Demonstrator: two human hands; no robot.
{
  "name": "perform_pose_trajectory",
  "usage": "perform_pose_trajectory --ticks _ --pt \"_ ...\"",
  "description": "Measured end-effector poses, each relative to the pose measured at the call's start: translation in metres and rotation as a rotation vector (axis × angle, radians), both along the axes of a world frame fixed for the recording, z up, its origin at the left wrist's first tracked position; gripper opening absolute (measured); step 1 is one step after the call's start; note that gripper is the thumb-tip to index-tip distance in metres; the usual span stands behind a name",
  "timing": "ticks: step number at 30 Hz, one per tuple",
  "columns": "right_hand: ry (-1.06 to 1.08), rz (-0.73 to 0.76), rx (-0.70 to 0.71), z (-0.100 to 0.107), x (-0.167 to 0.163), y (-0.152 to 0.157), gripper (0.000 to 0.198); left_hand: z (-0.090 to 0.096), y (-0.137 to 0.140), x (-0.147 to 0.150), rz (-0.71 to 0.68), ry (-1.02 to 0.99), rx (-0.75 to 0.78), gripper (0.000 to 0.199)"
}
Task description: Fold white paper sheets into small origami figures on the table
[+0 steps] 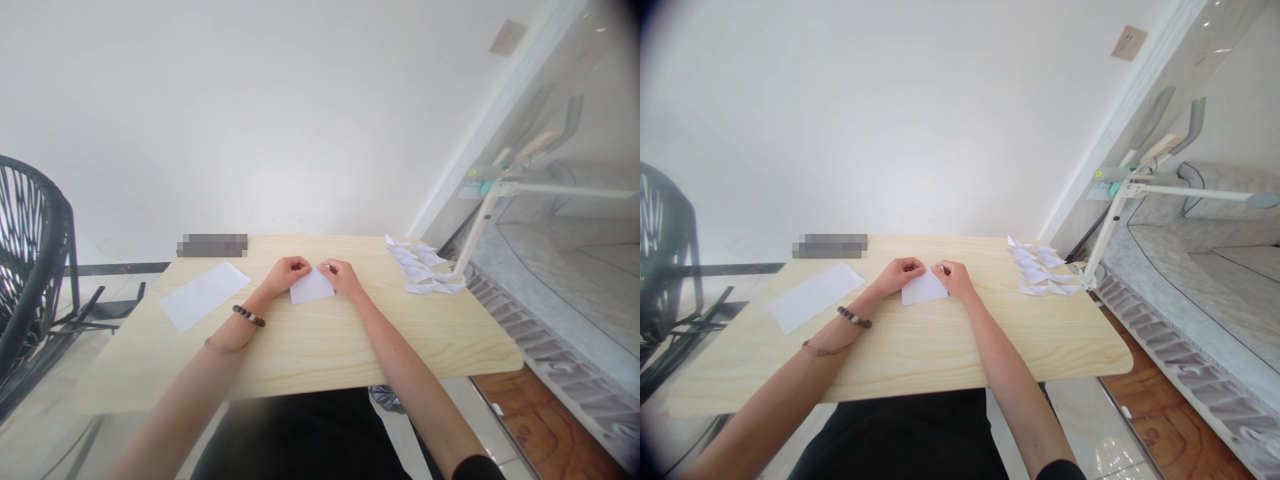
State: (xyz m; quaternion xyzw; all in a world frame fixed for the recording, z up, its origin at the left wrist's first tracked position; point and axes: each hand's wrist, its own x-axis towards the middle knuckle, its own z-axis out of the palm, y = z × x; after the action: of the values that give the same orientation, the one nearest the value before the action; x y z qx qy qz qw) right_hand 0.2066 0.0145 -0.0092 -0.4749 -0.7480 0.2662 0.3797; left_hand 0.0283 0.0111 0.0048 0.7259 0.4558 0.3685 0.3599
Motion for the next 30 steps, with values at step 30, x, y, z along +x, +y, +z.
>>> perform_pose_trajectory --ticks 30 --pt "0.1 0.002 0.14 0.0051 -0.0061 -0.0038 0.023 0.0079 -0.0029 0.0007 0.065 0.048 0.251 0.019"
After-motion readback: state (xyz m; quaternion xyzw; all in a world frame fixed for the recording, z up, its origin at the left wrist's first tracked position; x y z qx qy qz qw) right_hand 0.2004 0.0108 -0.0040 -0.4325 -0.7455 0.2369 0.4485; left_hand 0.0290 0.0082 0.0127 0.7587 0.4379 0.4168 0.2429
